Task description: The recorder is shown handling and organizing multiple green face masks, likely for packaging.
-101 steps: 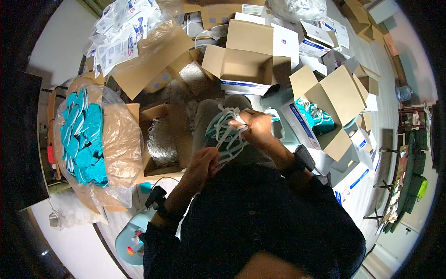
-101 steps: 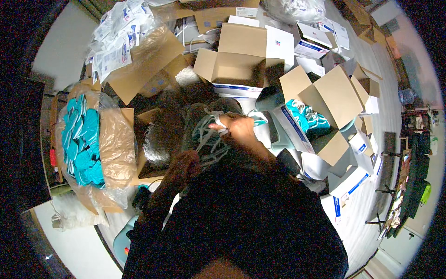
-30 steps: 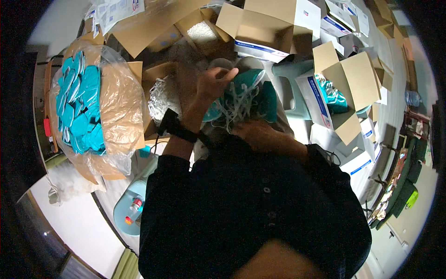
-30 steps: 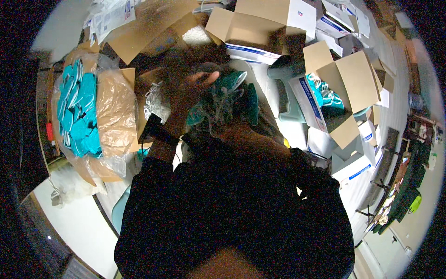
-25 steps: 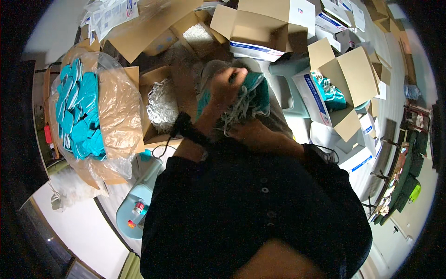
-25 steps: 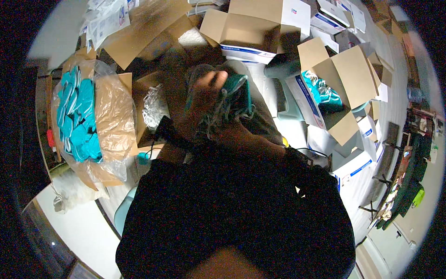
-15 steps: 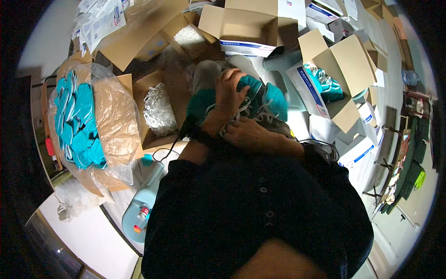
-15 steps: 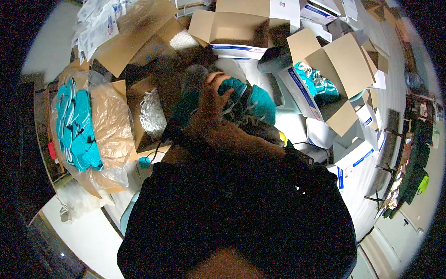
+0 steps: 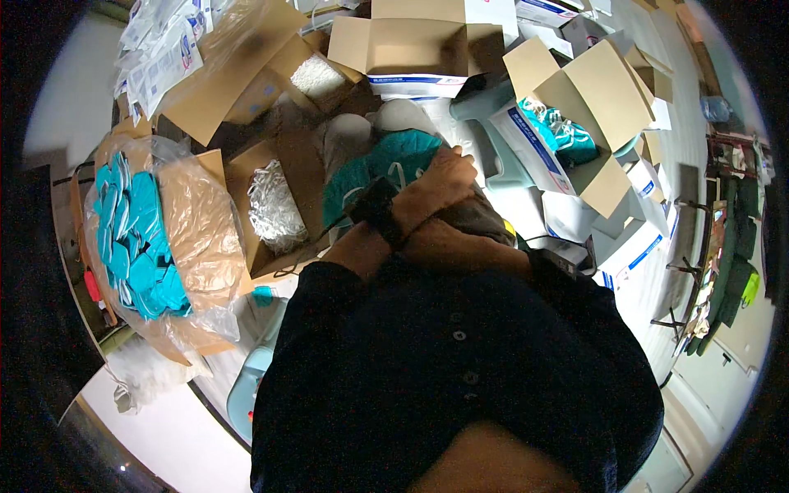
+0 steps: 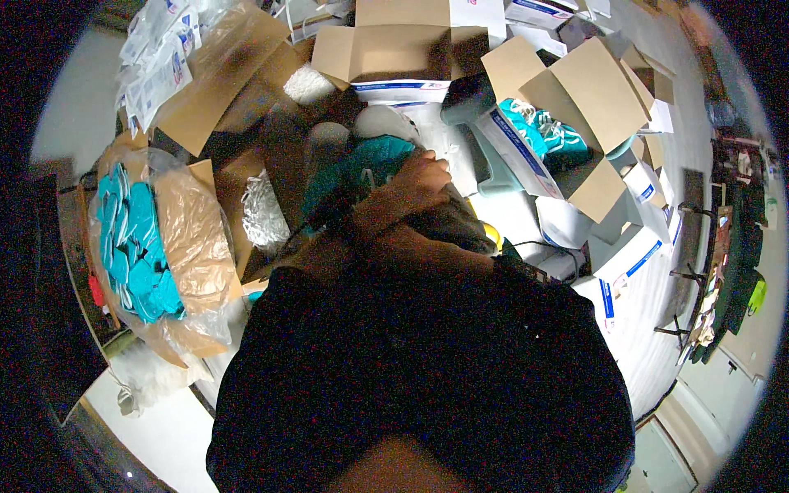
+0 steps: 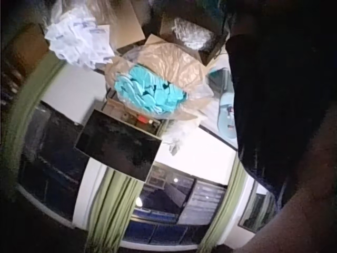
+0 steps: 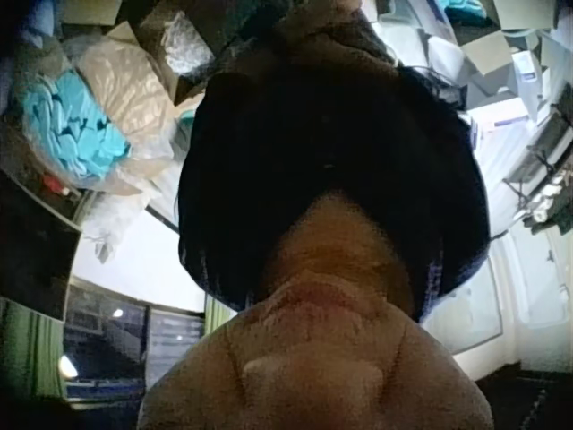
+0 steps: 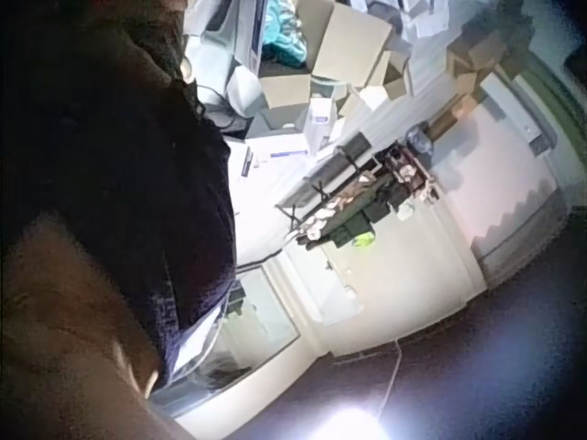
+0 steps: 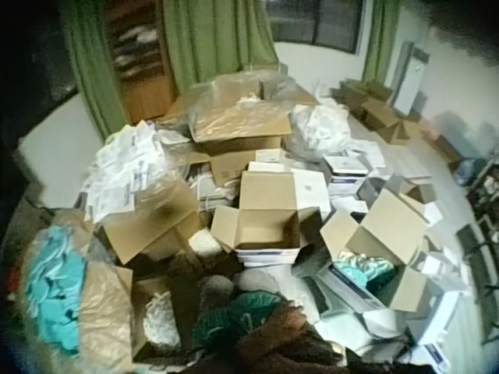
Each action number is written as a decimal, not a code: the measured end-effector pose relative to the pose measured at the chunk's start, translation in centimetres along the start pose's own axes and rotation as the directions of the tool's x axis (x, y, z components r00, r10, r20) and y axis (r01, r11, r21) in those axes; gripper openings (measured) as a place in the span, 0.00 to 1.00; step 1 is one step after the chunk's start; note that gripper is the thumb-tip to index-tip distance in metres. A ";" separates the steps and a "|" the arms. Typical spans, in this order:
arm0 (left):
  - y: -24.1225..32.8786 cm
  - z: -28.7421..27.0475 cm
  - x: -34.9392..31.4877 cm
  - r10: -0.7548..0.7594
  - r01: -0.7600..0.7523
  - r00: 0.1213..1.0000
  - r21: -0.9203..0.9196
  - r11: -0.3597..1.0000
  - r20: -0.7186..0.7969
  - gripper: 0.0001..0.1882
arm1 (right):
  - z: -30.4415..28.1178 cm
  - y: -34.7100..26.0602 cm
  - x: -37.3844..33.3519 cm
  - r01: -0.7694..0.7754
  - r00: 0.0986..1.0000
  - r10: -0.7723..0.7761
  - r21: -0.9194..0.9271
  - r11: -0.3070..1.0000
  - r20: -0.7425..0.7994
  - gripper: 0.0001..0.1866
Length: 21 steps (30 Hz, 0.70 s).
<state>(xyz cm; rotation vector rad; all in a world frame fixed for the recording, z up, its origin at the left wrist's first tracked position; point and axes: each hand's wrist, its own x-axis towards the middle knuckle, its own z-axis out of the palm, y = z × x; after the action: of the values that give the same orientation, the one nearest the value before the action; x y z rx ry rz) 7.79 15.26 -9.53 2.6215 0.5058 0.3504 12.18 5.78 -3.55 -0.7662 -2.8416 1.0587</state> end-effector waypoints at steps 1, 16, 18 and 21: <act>-1.3 2.0 -0.3 0.020 -0.018 0.999 0.064 0.998 -0.028 0.13 | 0.0 -0.2 0.3 0.024 1.000 -0.024 0.004 1.000 0.008 0.11; -4.7 -10.8 -7.4 -0.643 0.535 0.592 -0.360 0.764 -0.486 0.09 | -5.2 3.6 -6.6 0.057 0.936 0.131 0.508 0.859 -0.327 0.07; -5.3 -9.5 -9.7 -0.623 0.550 0.646 -0.298 0.780 -0.441 0.20 | -6.1 4.1 -7.4 -0.073 0.907 0.319 0.643 0.762 -0.275 0.07; -4.6 -7.1 -12.0 -0.597 0.577 0.705 -0.179 0.797 -0.382 0.30 | -4.6 8.9 -8.4 -0.291 0.772 0.635 0.879 0.377 -0.016 0.08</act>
<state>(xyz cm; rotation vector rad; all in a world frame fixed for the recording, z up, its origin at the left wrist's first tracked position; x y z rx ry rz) -6.62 16.91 -7.44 2.1638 1.4206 0.7007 24.33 10.57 -4.17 -1.4494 -1.4132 1.8780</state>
